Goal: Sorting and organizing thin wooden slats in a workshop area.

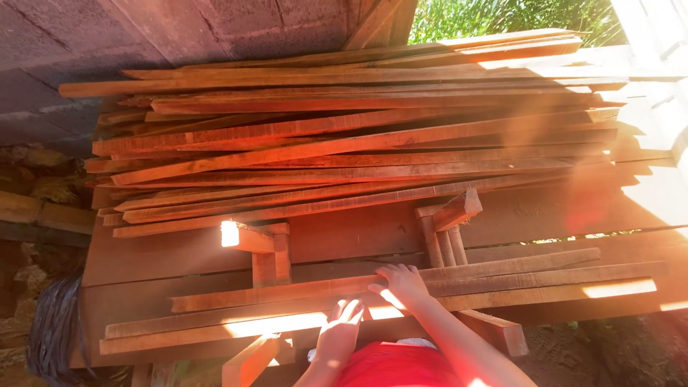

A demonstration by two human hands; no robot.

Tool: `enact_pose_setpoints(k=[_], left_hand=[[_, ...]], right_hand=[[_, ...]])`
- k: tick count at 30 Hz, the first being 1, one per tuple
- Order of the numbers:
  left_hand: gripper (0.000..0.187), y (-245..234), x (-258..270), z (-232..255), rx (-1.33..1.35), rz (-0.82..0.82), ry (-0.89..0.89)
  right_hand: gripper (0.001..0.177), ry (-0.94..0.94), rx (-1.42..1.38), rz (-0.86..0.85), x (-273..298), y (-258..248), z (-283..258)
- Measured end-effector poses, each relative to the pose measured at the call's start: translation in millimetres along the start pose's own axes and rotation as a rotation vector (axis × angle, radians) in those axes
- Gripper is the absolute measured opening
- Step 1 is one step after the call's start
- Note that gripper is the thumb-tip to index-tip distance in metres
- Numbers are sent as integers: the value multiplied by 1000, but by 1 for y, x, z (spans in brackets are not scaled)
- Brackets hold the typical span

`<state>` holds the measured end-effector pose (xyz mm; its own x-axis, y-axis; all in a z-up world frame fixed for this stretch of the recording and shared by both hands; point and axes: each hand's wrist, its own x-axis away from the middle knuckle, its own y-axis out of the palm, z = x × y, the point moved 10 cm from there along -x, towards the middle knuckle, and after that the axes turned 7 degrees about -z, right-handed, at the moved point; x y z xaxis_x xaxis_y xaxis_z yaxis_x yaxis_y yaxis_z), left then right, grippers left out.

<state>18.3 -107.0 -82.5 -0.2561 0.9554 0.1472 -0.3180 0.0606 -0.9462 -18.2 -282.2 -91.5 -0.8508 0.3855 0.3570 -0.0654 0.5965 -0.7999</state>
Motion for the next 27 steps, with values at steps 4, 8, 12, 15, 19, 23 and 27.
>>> enact_pose_setpoints(k=[4, 8, 12, 15, 19, 23, 27], left_hand=[[38, -3, -6, -3, 54, 2, -17], [32, -13, -4, -1, 90, 35, -11], [32, -21, -5, -3, 111, 37, -11], [32, -15, -5, -4, 123, 46, -5], [31, -5, -3, -9, 120, 44, -18], [30, 8, -7, -11, 127, 37, -24], [31, 10, -7, -14, 165, 29, -42]], right_hand=[[60, 15, 61, -74, -8, 12, 10], [65, -20, -5, -151, -16, 7, 8], [53, 62, -40, -215, -2, -27, -21], [45, -67, -122, 37, 1, -53, -35], [41, -55, -73, 108, 6, -49, -39], [47, 35, -28, -20, -4, -20, -16], [49, 0, -73, 61, 2, -38, -22]])
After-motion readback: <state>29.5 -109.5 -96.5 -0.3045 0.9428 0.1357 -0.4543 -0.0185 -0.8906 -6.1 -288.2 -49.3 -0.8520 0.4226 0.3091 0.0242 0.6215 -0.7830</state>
